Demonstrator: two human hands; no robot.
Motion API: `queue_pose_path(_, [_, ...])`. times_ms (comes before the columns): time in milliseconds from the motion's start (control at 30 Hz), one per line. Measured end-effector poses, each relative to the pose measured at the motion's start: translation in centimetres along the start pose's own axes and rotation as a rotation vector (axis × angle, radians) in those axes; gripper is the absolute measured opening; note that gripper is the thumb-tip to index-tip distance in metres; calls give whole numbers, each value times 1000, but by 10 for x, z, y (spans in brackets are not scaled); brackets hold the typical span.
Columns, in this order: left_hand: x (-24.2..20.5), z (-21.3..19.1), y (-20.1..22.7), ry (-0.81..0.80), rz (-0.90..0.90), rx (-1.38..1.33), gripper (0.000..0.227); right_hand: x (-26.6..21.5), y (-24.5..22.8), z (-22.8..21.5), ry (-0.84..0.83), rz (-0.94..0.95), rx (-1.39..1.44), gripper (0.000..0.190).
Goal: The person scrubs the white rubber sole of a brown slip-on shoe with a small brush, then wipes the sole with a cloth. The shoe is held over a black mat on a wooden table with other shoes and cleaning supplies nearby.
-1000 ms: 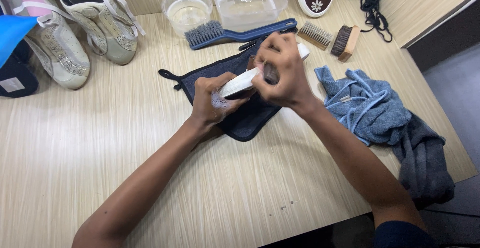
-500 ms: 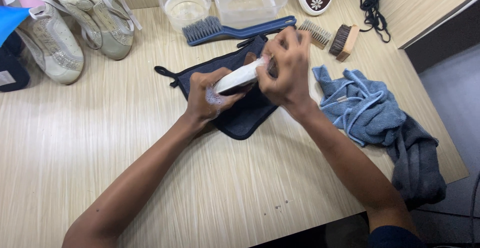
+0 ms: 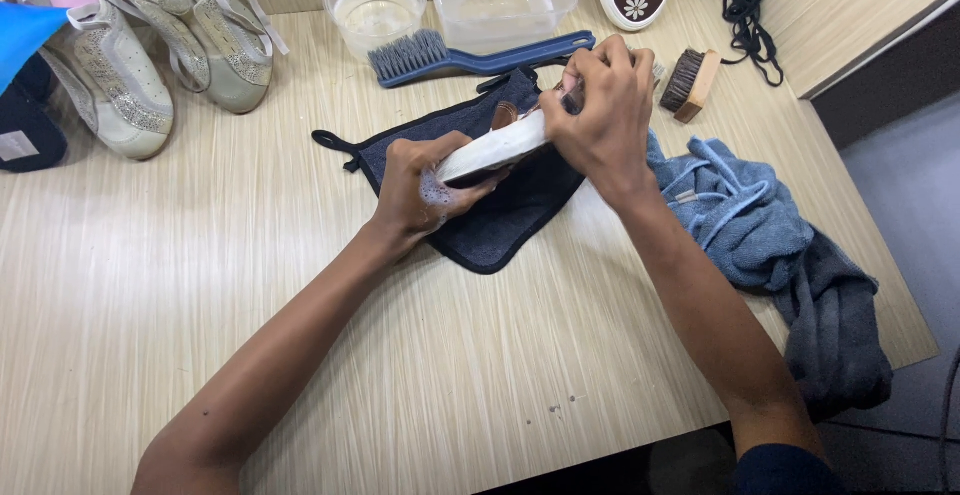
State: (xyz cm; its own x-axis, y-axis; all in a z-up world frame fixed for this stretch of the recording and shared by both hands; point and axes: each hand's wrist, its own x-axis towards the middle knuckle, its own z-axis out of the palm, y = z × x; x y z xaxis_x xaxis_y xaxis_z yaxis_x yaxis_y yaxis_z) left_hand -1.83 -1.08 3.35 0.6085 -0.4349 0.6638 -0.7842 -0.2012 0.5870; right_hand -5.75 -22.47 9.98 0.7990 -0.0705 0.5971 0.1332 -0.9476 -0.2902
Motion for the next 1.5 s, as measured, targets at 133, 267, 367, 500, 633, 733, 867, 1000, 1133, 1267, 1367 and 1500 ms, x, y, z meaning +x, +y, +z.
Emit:
queue_pose_path(133, [2,-8,5,-49,-83,-163,27,-8,-25,-10,-107,-123,224,19])
queue_pose_path(267, [0,0,2,18,32,19,30,3,8,4,11,6,10,19])
queue_pose_path(367, [0,0,-1,-12,63,12,28,4,-15,-8,-104,3,103,20])
queue_pose_path(500, [-3,-1,1,-61,109,-1,24,4,2,0,-114,-70,151,16])
queue_pose_path(633, [-3,-2,-6,-103,114,11,24,-1,-32,-6,-131,-89,111,19])
queue_pose_path(733, [-3,-3,-1,-99,122,21,22,-2,-26,-10,-136,-174,208,20])
queue_pose_path(867, [-1,-1,-1,-12,35,-26,24,4,9,4,-34,23,-128,23])
queue_pose_path(1000, [1,-5,-3,-58,29,-44,24,-6,-14,-5,-87,-129,157,21])
queue_pose_path(1133, [3,4,-1,17,58,40,24,10,39,10,22,72,15,21])
queue_pose_path(1267, [2,-6,-4,-98,-57,-199,26,-4,-10,0,-88,-186,246,17])
queue_pose_path(1367, [-2,3,-5,23,48,63,28,3,18,13,43,27,-95,22])
queue_pose_path(1500, [7,0,-2,-54,19,-46,21,7,5,14,-67,-104,100,27])
